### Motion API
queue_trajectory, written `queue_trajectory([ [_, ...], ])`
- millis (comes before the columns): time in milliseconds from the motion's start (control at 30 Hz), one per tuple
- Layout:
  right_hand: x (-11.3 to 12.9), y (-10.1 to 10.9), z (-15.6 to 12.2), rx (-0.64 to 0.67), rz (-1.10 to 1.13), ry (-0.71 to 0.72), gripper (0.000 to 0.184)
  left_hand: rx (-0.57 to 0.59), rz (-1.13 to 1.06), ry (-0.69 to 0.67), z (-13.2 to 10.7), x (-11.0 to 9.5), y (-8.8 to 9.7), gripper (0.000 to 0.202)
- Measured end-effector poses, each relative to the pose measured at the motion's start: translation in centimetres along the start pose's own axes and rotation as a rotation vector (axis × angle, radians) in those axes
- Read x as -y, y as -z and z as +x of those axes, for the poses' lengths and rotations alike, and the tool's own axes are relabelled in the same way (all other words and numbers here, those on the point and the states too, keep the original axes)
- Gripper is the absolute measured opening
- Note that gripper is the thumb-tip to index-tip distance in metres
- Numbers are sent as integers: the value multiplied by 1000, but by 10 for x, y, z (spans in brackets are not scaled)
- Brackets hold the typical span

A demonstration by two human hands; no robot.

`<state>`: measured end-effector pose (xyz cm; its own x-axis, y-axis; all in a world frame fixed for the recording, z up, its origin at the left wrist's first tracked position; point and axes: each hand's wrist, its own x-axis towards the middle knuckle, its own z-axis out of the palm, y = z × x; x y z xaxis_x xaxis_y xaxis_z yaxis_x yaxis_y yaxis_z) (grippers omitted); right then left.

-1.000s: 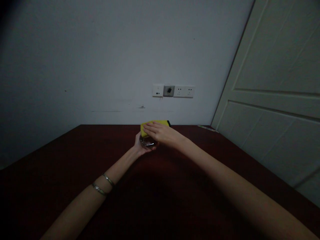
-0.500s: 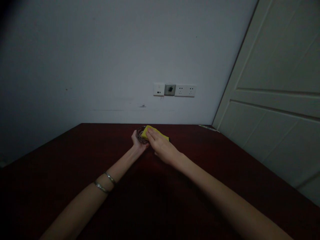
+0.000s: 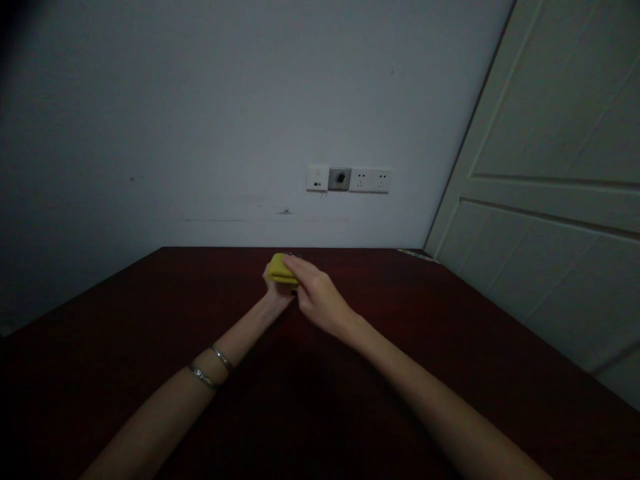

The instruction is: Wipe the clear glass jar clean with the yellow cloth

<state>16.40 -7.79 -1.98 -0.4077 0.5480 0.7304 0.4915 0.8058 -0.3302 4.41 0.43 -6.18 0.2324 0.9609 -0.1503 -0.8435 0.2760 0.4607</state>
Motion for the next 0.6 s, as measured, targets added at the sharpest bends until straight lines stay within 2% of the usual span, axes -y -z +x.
queue_trajectory([
  [100,-23,17,16,-142,-54,-136,59,-48,68,-22,1,3,-4,45],
  [167,-38,19,23,-134,-33,-235,55,-68,119,7,-1,4,-6,47],
  [233,-49,13,25,-81,19,-292,54,-92,117,8,-3,6,-8,44],
  [333,-58,-4,23,-28,164,-293,49,-132,86,-17,-4,9,-9,38],
  [400,-61,-13,23,-42,202,-294,46,-147,69,-23,-3,10,-9,38],
  [500,-60,-17,28,-52,119,-267,37,-150,60,-18,-2,13,-7,38],
  [600,-52,-17,34,50,-68,-177,32,-140,55,-14,0,15,-4,40],
])
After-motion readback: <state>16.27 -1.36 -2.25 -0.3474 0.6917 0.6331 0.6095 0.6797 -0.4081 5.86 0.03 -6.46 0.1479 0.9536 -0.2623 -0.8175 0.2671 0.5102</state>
